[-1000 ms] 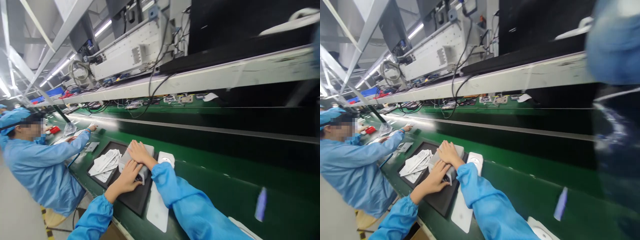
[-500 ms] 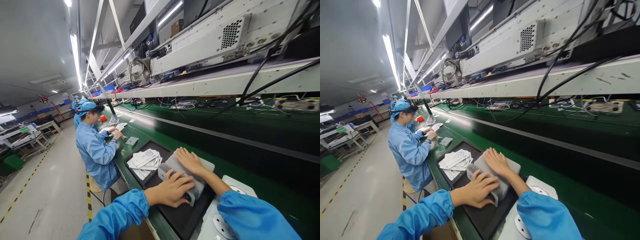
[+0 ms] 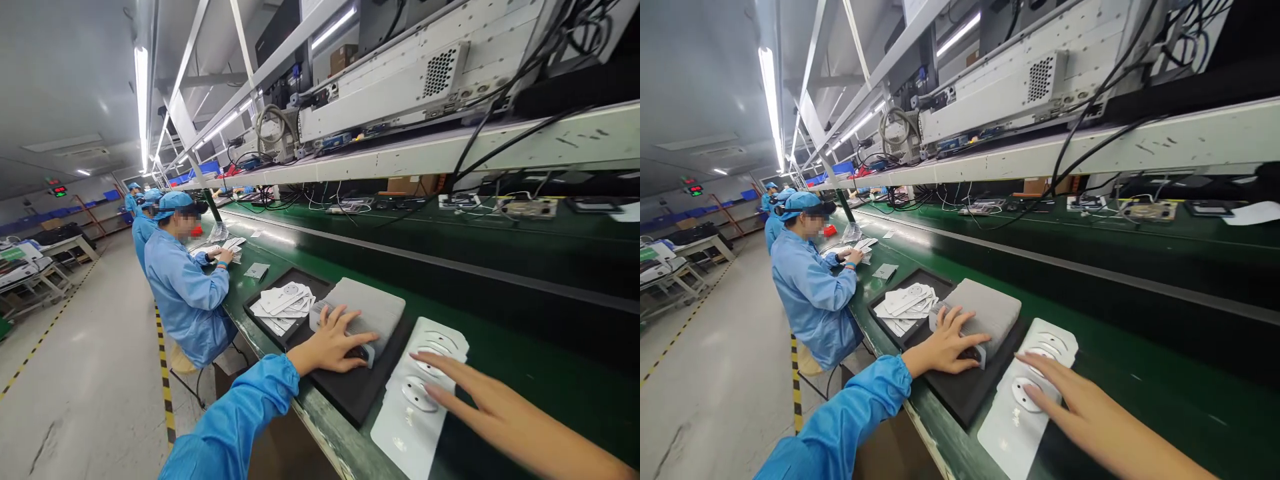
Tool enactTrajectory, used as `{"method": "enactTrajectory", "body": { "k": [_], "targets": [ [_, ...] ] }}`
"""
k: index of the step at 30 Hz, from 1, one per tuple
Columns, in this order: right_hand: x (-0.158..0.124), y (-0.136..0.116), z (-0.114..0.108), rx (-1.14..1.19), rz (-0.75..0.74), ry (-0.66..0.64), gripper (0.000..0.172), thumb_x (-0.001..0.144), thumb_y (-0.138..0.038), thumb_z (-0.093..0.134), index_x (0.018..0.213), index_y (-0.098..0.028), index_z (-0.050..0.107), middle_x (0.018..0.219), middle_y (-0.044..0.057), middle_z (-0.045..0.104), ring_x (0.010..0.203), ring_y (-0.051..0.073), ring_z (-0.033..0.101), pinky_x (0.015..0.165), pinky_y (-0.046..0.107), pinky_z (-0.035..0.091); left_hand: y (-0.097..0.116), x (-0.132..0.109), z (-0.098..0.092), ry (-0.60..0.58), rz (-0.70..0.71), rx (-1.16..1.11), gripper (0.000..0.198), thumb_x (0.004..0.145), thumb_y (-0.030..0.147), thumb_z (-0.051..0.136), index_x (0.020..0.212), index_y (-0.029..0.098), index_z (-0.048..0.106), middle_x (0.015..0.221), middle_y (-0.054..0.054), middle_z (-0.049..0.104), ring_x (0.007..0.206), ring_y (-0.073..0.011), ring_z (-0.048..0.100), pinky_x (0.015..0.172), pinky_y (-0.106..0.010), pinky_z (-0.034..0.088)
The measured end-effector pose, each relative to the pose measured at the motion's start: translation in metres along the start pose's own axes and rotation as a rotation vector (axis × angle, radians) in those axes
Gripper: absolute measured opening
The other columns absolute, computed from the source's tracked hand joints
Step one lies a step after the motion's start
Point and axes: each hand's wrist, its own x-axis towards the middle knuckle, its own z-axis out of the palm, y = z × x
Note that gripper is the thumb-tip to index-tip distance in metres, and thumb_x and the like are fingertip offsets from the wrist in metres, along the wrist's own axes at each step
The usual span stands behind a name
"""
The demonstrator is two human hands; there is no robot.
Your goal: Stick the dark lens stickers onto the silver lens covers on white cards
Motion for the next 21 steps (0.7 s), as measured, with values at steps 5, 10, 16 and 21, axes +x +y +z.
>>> {"method": "enactTrajectory", "body": {
  "k": [5,10,16,21],
  "targets": [
    [-0.116,0.006,-0.021,-0.020,0.233,0.011,0.069,0.089,-0.073,0.049,0.143,-0.032,0.062,0.147,0.011,0.058,0.129,0.036,0.060,0.104,0.051,0.054,0.005,0.005,-0.010,0.064,0.017,-0.020,0.080,0.070,0.045,0.080,0.145,0.028,0.057,0.155,-0.017,0.039,0.144,-0.0443,0.032,0.118,-0.063,0.015],
    [-0.186,-0.035,-0.080,0.080,0.455,0.037,0.072,0.095,-0.065,0.040,0.141,-0.015,0.062,0.142,0.014,0.062,0.130,0.038,0.058,0.114,0.053,0.045,0.000,0.012,-0.022,0.102,0.066,-0.157,0.073,0.078,0.032,0.063,0.148,0.014,0.047,0.158,-0.025,0.027,0.150,-0.0505,0.015,0.115,-0.072,0.004],
    [-0.225,-0.013,-0.108,0.126,0.366,0.025,0.054,0.101,-0.053,0.046,0.138,-0.018,0.063,0.140,0.011,0.064,0.124,0.033,0.062,0.109,0.049,0.050,0.020,0.025,-0.059,0.217,0.064,-0.286,0.084,0.096,0.044,0.053,0.162,0.015,0.011,0.166,-0.025,0.013,0.155,-0.0466,0.000,0.116,-0.074,-0.003],
    [-0.215,0.042,-0.087,0.019,0.133,0.276,0.036,0.103,-0.041,0.051,0.126,-0.022,0.070,0.129,0.009,0.070,0.119,0.029,0.066,0.104,0.047,0.055,0.130,0.015,-0.075,0.296,0.276,-0.338,0.053,0.096,0.023,0.055,0.148,0.022,0.046,0.144,-0.012,0.055,0.149,-0.0332,0.035,0.123,-0.057,0.018]
  ]
}}
